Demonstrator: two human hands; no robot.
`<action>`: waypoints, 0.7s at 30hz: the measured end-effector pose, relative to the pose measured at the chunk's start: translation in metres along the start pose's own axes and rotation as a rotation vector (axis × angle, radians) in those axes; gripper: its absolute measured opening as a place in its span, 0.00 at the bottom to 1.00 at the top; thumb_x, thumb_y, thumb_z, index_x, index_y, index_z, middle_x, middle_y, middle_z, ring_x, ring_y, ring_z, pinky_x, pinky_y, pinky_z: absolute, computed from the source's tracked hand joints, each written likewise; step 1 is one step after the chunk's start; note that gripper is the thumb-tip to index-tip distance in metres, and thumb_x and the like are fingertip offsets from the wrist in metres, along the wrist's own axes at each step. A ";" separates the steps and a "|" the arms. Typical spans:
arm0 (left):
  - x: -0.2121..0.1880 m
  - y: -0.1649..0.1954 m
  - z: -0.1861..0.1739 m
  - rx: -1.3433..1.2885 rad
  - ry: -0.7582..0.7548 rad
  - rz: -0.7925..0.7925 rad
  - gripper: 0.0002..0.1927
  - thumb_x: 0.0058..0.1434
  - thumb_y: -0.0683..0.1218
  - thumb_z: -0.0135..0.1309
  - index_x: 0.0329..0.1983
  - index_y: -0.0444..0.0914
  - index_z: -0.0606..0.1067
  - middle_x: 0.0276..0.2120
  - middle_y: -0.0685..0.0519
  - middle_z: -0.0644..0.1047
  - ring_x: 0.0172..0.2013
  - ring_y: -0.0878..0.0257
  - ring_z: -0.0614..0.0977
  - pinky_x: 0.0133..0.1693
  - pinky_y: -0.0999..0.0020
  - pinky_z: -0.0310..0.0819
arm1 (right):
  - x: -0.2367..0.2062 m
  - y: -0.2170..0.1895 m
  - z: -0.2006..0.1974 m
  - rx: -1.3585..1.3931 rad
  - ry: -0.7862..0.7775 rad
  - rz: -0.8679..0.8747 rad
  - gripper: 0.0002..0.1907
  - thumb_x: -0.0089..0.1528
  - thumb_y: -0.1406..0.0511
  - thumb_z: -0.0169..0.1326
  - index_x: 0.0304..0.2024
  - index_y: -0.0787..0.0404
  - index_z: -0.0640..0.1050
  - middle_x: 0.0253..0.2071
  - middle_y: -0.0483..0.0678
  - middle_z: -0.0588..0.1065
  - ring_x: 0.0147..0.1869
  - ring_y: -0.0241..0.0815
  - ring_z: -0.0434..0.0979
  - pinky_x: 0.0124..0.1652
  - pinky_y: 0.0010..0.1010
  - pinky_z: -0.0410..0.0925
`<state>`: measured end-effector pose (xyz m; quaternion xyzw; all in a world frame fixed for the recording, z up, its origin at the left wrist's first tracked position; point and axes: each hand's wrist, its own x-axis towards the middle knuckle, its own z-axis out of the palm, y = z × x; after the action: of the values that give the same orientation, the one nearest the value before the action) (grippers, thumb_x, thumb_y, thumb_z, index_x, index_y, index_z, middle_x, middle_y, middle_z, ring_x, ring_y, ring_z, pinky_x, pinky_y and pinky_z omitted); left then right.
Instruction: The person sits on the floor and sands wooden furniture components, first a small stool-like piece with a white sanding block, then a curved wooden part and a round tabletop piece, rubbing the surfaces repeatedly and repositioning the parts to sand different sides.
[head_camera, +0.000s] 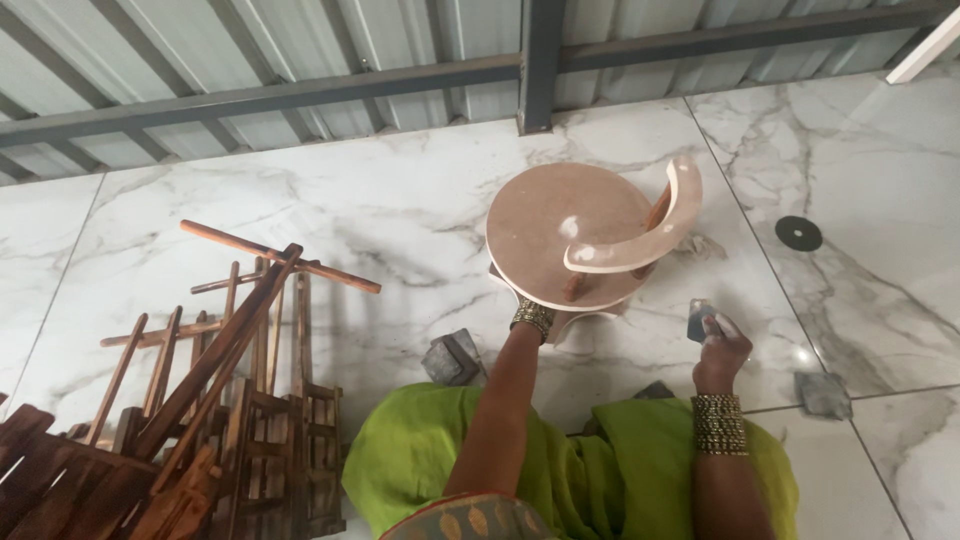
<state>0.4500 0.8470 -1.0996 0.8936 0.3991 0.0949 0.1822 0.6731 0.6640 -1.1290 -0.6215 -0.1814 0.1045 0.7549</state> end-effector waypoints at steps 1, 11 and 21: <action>-0.001 -0.004 -0.010 -0.017 0.047 0.011 0.18 0.68 0.52 0.46 0.56 0.42 0.78 0.52 0.43 0.80 0.54 0.47 0.80 0.54 0.55 0.74 | 0.000 -0.002 0.000 -0.097 -0.005 -0.027 0.14 0.63 0.77 0.56 0.51 0.79 0.78 0.44 0.51 0.79 0.44 0.34 0.76 0.45 0.24 0.69; -0.020 -0.044 -0.124 -0.439 0.890 -0.391 0.12 0.62 0.49 0.59 0.48 0.42 0.80 0.39 0.48 0.85 0.39 0.51 0.86 0.43 0.57 0.80 | -0.008 -0.019 -0.002 0.245 -0.013 0.453 0.16 0.68 0.70 0.46 0.57 0.69 0.74 0.49 0.54 0.78 0.47 0.49 0.83 0.46 0.41 0.74; -0.070 0.031 -0.116 -0.570 0.594 0.191 0.28 0.67 0.54 0.59 0.67 0.39 0.70 0.59 0.42 0.76 0.55 0.47 0.81 0.54 0.57 0.78 | -0.017 -0.069 -0.004 0.237 -0.146 0.238 0.12 0.67 0.70 0.53 0.53 0.67 0.77 0.42 0.50 0.78 0.41 0.43 0.79 0.39 0.34 0.71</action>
<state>0.3885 0.8046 -0.9828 0.7742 0.3075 0.4715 0.2893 0.6540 0.6398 -1.0645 -0.5362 -0.1470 0.2586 0.7899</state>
